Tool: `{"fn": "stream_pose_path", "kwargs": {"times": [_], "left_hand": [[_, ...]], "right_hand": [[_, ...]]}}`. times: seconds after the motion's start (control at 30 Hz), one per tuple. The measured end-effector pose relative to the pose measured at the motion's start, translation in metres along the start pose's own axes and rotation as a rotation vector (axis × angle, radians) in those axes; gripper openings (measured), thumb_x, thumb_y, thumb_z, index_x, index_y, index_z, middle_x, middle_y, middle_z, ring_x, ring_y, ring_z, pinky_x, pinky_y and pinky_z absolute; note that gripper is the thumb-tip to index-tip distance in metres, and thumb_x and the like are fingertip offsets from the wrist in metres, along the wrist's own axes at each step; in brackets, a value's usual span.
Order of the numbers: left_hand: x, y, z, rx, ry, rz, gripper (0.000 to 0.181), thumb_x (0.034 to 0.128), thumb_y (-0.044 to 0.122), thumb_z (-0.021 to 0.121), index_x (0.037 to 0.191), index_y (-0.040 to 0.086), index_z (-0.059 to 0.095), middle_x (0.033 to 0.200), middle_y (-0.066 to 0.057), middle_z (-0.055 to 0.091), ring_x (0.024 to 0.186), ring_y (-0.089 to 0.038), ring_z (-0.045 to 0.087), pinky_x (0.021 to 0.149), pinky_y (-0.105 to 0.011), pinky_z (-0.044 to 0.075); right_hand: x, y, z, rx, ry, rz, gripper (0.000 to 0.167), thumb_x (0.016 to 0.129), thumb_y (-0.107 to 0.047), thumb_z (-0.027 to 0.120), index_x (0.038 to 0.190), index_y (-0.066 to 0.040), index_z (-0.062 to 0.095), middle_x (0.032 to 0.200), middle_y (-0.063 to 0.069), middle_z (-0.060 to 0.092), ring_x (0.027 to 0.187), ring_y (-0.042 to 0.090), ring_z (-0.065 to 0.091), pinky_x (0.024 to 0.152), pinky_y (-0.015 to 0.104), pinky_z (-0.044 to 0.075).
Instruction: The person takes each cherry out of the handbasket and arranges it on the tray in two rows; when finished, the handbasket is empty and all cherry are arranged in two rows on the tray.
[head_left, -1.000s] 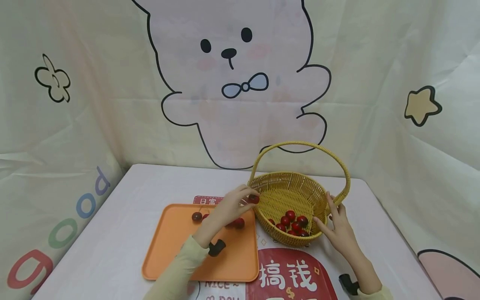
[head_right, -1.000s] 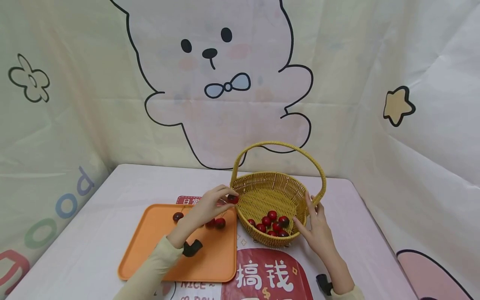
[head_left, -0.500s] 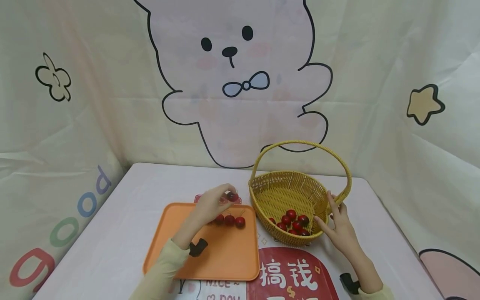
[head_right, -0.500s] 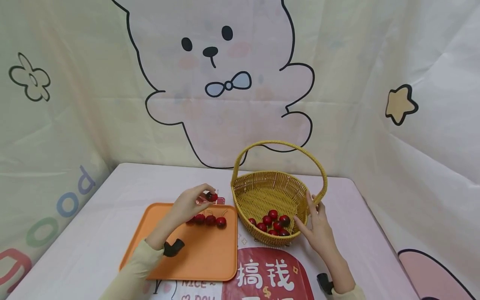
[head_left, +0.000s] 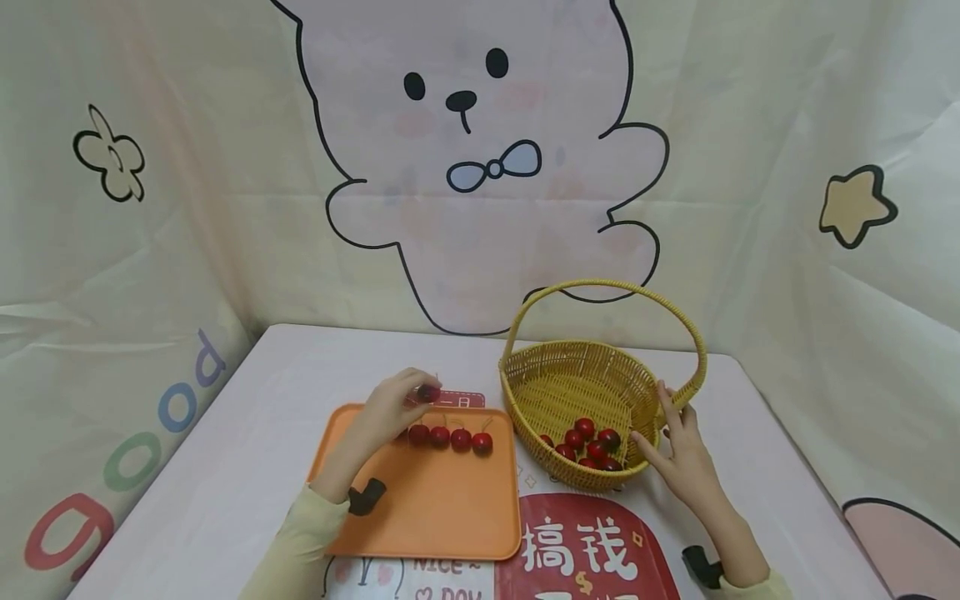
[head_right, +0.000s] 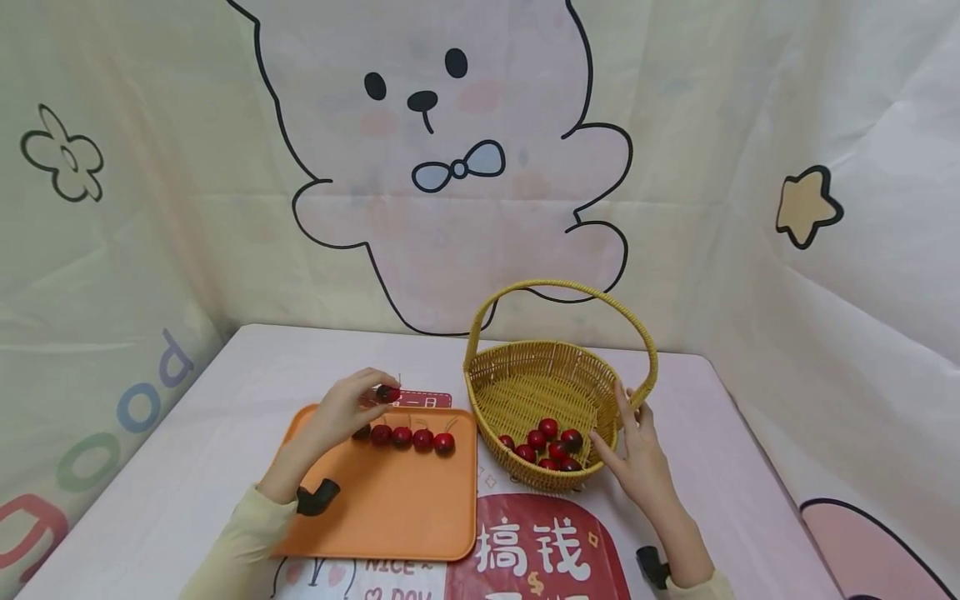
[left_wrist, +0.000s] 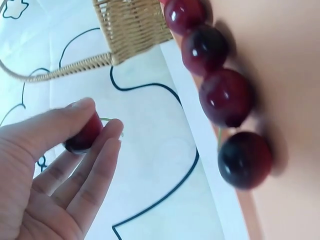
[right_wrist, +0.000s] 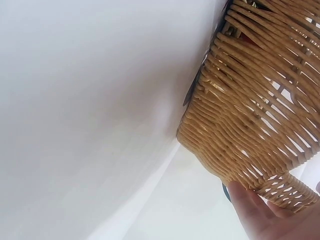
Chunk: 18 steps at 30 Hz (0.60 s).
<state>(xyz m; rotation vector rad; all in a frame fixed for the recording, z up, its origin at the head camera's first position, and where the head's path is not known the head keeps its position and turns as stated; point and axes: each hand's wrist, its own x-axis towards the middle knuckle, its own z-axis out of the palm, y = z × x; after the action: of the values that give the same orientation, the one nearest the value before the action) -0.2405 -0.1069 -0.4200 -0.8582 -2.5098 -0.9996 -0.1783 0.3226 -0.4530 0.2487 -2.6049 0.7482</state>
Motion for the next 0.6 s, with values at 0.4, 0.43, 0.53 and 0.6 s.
{"fn": "stream_pose_path", "kwargs": {"times": [0.4, 0.43, 0.53, 0.6], "left_hand": [[-0.018, -0.018, -0.021, 0.019, -0.052, -0.068, 0.026, 0.0787, 0.002, 0.070, 0.104, 0.006, 0.066, 0.103, -0.007, 0.062, 0.088, -0.021, 0.061, 0.075, -0.036, 0.054], [-0.019, -0.019, -0.023, 0.028, -0.064, -0.089, 0.027, 0.0789, 0.003, 0.070, 0.105, 0.006, 0.065, 0.103, -0.007, 0.062, 0.088, -0.021, 0.061, 0.075, -0.035, 0.054], [-0.021, -0.023, -0.028, 0.057, -0.097, -0.160, 0.032, 0.0779, 0.007, 0.073, 0.108, 0.007, 0.065, 0.104, -0.006, 0.061, 0.083, -0.019, 0.063, 0.074, -0.035, 0.054], [-0.023, -0.024, -0.031, 0.081, -0.119, -0.201, 0.035, 0.0769, 0.010, 0.074, 0.110, 0.008, 0.065, 0.103, -0.005, 0.061, 0.080, -0.018, 0.063, 0.073, -0.036, 0.054]], "right_hand": [[0.001, 0.000, 0.001, 0.003, 0.011, -0.024, 0.092, 0.080, -0.011, 0.071, 0.150, -0.018, 0.012, 0.135, 0.033, 0.025, 0.109, 0.047, 0.046, 0.078, 0.058, 0.048], [0.001, 0.000, 0.001, 0.002, 0.010, -0.024, 0.092, 0.080, -0.011, 0.071, 0.150, -0.018, 0.012, 0.135, 0.033, 0.025, 0.109, 0.047, 0.046, 0.078, 0.058, 0.048], [0.001, 0.000, 0.001, 0.000, 0.009, -0.022, 0.092, 0.080, -0.012, 0.071, 0.150, -0.019, 0.011, 0.136, 0.033, 0.025, 0.110, 0.048, 0.045, 0.078, 0.058, 0.048], [0.001, 0.001, 0.001, -0.001, 0.007, -0.022, 0.092, 0.081, -0.012, 0.071, 0.150, -0.019, 0.011, 0.135, 0.033, 0.024, 0.110, 0.049, 0.045, 0.078, 0.058, 0.048]]}}
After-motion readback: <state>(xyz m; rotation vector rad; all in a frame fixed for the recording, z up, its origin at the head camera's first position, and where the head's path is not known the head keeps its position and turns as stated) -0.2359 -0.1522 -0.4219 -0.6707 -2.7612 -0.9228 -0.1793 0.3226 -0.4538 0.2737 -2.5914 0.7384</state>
